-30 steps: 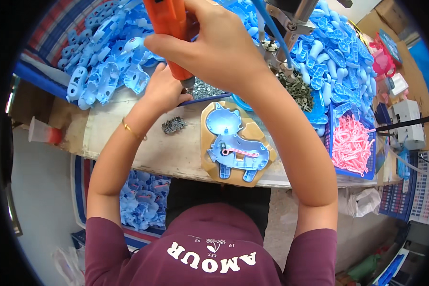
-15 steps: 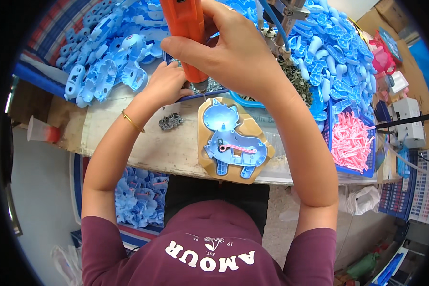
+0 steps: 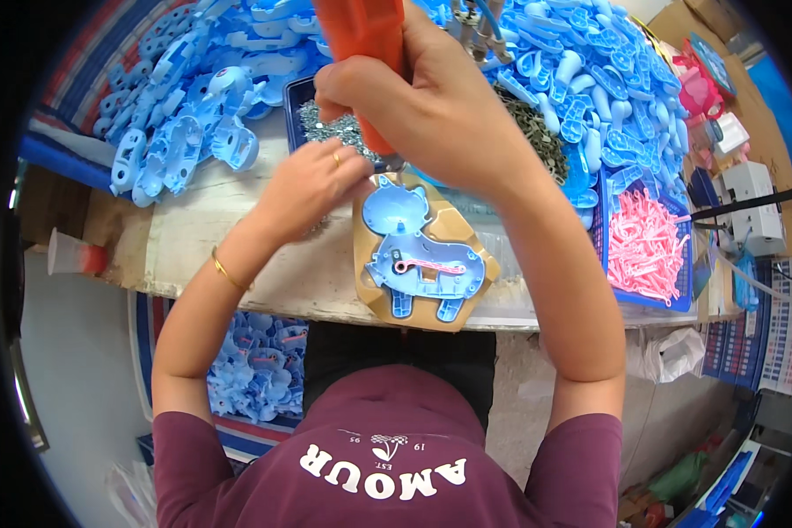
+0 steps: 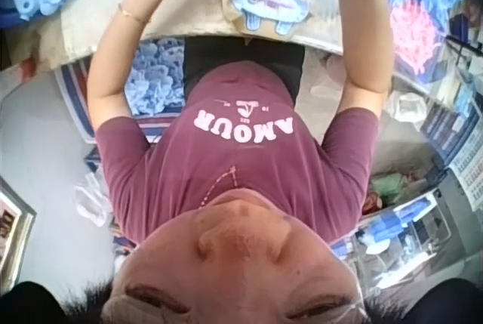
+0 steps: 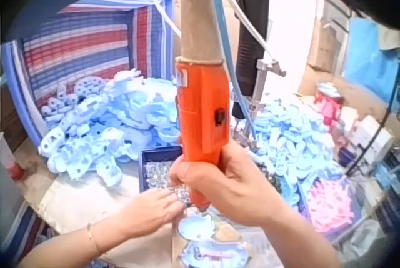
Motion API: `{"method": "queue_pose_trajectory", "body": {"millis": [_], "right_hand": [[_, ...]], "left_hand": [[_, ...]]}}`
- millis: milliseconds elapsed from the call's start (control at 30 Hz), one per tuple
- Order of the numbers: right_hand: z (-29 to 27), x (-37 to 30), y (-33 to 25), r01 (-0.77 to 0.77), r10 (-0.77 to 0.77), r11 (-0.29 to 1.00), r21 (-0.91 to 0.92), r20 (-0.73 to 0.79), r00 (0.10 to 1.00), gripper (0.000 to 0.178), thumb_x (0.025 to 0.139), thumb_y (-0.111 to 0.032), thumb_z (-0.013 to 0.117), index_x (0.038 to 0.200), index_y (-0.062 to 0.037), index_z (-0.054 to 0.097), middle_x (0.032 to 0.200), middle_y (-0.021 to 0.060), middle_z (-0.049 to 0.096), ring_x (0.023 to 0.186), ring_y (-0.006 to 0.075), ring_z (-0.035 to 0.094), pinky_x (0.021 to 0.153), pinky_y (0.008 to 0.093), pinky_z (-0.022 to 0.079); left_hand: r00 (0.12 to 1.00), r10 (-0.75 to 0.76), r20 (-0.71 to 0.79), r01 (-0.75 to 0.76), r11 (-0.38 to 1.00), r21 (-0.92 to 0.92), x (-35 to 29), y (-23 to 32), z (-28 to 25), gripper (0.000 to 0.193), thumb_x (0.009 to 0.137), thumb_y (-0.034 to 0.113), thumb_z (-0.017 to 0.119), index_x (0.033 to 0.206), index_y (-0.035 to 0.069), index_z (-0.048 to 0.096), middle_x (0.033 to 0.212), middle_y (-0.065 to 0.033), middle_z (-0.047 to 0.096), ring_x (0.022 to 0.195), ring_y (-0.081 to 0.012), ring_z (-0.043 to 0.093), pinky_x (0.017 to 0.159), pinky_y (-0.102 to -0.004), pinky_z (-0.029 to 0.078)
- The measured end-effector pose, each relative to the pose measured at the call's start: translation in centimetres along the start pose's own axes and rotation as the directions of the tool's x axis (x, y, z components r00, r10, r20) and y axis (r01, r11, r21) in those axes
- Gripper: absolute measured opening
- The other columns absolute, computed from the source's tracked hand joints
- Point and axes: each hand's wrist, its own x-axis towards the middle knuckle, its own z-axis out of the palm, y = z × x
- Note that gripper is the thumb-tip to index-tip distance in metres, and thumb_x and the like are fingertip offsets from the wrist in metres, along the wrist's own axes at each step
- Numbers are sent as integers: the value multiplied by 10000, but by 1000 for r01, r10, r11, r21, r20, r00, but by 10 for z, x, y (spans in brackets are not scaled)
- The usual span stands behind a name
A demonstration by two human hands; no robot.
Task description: Assembling plastic hippopotamus-shaped toys by attaching components and using a handheld pneumatic screwdriver.
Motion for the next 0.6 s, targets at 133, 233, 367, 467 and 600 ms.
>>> {"method": "queue_pose_trajectory", "body": {"millis": [133, 233, 367, 467, 600], "right_hand": [[3, -13, 28, 206, -209, 969, 137, 12, 978, 394, 855, -229, 792, 1119, 13, 629, 928, 78, 686, 723, 150, 664, 654, 293, 535], [10, -25, 30, 239, -233, 963, 123, -63, 970, 345, 878, -227, 775, 1100, 2, 642, 863, 28, 656, 648, 72, 611, 572, 239, 499], [2, -37, 25, 181, -170, 968, 171, -80, 982, 328, 871, -217, 776, 1085, -1, 652, 873, 32, 660, 637, 78, 613, 562, 238, 500], [8, -40, 19, 155, -139, 974, 162, -103, 985, 309, 835, -136, 695, 1089, 20, 612, 741, 39, 612, 570, 96, 576, 557, 259, 480], [5, -53, 15, 97, -94, 995, 31, -86, 992, 301, 804, -50, 622, 1086, 41, 566, 608, 48, 565, 474, 111, 521, 489, 269, 429]], "left_hand": [[986, 14, -164, -41, 986, -164, 5, 46, -1, 223, 872, 274, 723, 887, 114, 568, 851, -21, 578, 849, -195, 592, 745, -340, 472], [964, -22, -264, -49, 965, -259, 9, 61, 3, 224, 860, 236, 744, 899, 91, 579, 870, -32, 597, 879, -206, 610, 754, -342, 482], [968, -75, -241, -15, 937, -350, 10, 74, 5, 211, 858, 210, 746, 900, 84, 581, 858, -43, 595, 859, -219, 609, 742, -353, 484], [973, -127, -194, 41, 919, -392, 4, 83, 7, 208, 856, 194, 746, 903, 78, 580, 853, -58, 597, 853, -232, 612, 731, -362, 486], [975, -163, -150, 82, 895, -438, 4, 101, 2, 278, 828, 260, 767, 945, 76, 595, 863, -70, 603, 868, -245, 618, 753, -370, 497]]}}
